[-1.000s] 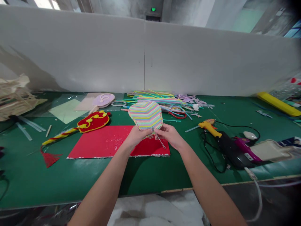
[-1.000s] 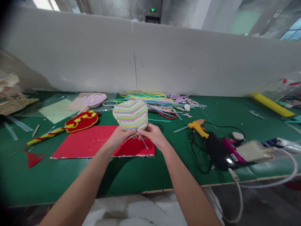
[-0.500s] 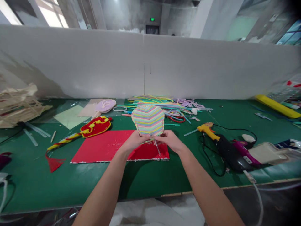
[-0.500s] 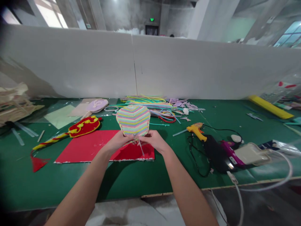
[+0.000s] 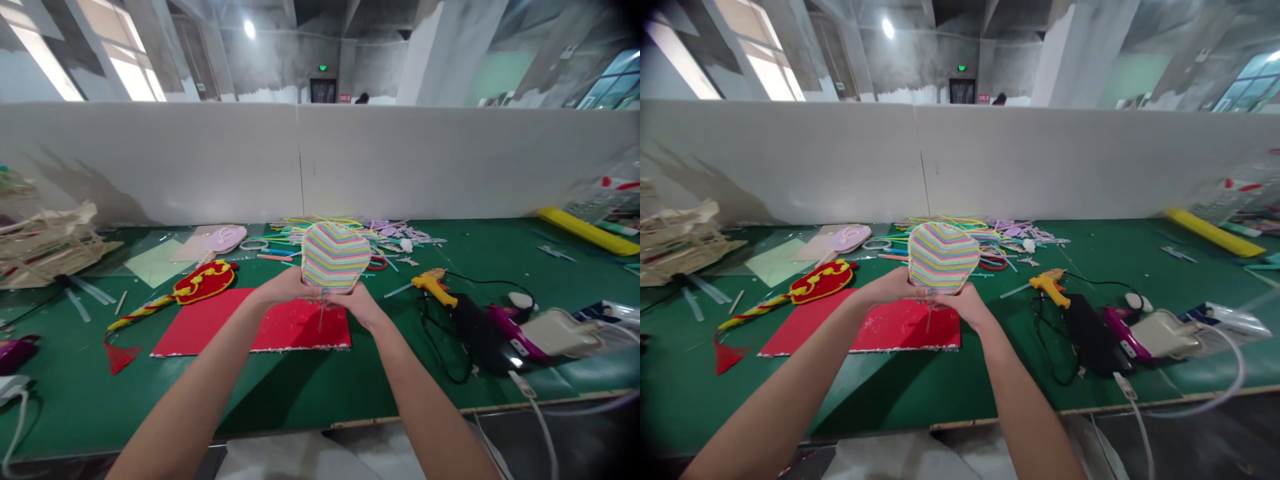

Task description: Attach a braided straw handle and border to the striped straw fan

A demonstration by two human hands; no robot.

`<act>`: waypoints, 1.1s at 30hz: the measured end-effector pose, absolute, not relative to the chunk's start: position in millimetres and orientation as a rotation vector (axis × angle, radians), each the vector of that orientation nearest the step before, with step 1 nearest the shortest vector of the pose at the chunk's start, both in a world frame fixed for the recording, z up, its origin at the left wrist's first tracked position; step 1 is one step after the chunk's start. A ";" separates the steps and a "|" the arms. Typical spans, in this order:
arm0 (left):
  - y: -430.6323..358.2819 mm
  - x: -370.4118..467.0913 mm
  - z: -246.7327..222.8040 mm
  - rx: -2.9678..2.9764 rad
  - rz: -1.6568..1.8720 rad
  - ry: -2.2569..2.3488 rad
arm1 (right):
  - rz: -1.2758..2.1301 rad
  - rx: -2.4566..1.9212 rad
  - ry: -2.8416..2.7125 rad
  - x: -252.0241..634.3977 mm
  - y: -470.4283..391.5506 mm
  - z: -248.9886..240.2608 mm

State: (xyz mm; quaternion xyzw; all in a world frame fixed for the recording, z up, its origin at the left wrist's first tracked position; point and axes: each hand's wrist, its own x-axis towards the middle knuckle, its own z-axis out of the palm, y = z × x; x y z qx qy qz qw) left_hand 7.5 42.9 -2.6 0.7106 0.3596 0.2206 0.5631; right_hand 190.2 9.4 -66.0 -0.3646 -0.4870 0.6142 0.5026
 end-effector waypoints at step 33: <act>-32.0 115.2 -58.1 0.761 1.371 1.021 | 1.324 -0.870 -0.738 183.2 8.2 -56.5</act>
